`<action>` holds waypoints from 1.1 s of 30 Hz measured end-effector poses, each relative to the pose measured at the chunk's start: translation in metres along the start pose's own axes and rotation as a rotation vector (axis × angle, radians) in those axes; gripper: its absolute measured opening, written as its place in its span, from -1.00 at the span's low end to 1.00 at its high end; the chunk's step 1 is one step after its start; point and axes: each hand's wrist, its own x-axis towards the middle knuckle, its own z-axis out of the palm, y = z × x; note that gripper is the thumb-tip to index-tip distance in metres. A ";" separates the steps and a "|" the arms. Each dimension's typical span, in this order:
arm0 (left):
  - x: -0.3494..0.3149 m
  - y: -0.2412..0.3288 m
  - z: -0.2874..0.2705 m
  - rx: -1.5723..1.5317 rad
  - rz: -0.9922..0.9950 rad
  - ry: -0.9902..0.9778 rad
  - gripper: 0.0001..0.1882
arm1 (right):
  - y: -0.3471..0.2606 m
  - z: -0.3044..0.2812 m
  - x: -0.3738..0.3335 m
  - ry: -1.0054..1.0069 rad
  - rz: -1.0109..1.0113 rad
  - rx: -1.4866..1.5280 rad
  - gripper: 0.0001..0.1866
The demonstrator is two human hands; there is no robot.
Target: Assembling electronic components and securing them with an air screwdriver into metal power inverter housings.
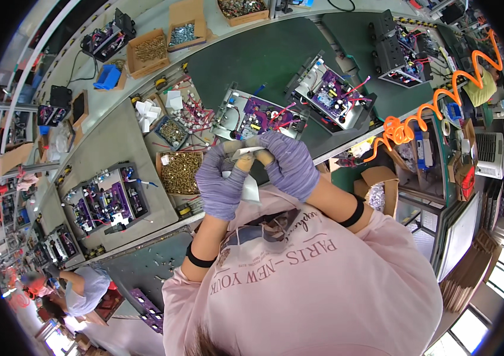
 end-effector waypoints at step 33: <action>0.008 -0.024 -0.003 -0.097 -0.193 0.058 -0.76 | 0.222 -0.201 0.041 -0.122 0.857 -0.845 -0.63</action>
